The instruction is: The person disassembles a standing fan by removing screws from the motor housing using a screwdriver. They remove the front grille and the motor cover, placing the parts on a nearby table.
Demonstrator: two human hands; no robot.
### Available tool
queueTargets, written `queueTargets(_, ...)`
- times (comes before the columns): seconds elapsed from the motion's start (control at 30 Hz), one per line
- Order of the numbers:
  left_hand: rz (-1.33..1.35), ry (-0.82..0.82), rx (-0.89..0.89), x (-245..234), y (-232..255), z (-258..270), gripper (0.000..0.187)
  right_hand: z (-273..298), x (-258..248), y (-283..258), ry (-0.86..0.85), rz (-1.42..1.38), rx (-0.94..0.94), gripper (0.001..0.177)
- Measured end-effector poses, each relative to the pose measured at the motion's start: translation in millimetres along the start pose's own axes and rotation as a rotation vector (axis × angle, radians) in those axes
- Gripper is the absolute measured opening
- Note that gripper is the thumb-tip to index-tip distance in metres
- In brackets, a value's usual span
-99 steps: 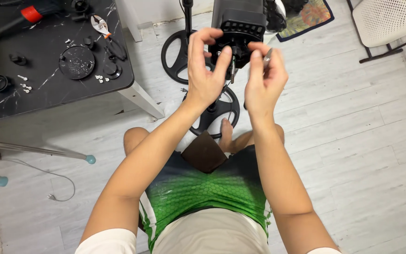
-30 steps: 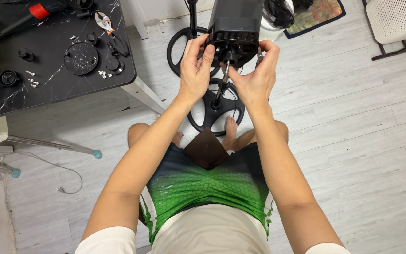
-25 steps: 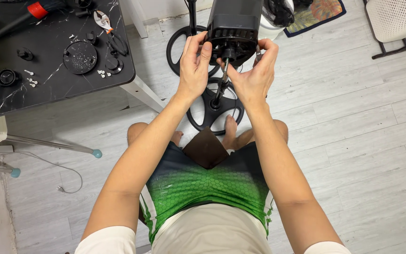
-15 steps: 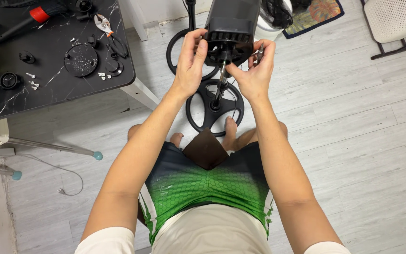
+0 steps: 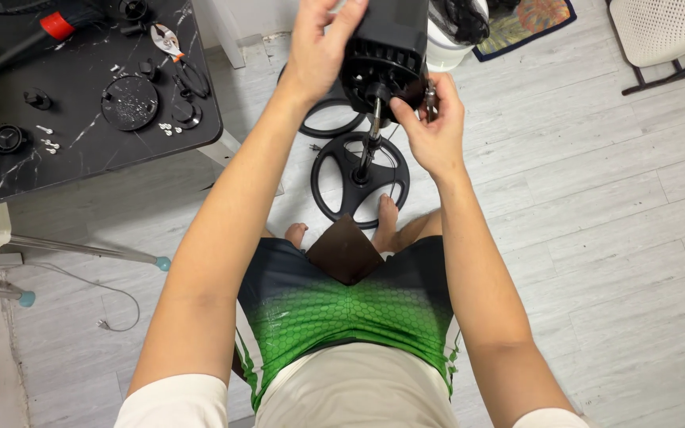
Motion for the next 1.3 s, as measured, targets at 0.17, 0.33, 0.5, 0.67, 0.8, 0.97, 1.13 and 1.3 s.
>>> queueTargets(0.17,-0.159,-0.018,0.165,10.0,33.4,18.9,0.031,16.9,-3.6,6.8,-0.053,-0.133,0.091,0.021)
queueTargets(0.33,-0.038,0.055,0.201,-0.1,47.4,80.0,0.057,33.7,-5.0,5.8,-0.25,-0.31,0.077,0.021)
queueTargets(0.5,-0.056,-0.051,0.161,-9.4,29.9,121.4,0.077,42.4,0.5,-8.6,-0.394,-0.191,-0.018,0.021)
queueTargets(0.67,-0.011,-0.043,0.067,-29.0,3.1,138.6,0.097,49.9,21.2,0.6,-0.397,-0.159,-0.038,0.022)
queueTargets(0.8,0.111,0.03,-0.063,-39.0,-19.7,156.3,0.102,68.6,50.6,14.6,-0.244,-0.164,-0.026,0.022)
queueTargets(0.97,0.374,-0.003,-0.261,-59.1,-36.9,167.8,0.1,71.4,83.4,17.6,-0.114,-0.111,-0.069,0.025)
queueTargets(1.13,0.555,0.112,-0.471,-84.2,-29.1,165.3,0.075,57.0,112.6,4.1,-0.111,-0.01,-0.14,0.031)
queueTargets(1.3,0.733,0.272,-0.456,-114.1,-22.5,168.7,0.069,48.0,141.1,-5.2,-0.021,-0.018,-0.068,0.067)
Point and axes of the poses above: each hand's wrist, its own z-axis away from the middle knuckle, its own x-axis out of the palm, y = z × x, the point moved 6 cm from there along -z, towards the middle knuckle, and after that the axes turned 1 degree about z, right-handed, at the moved point
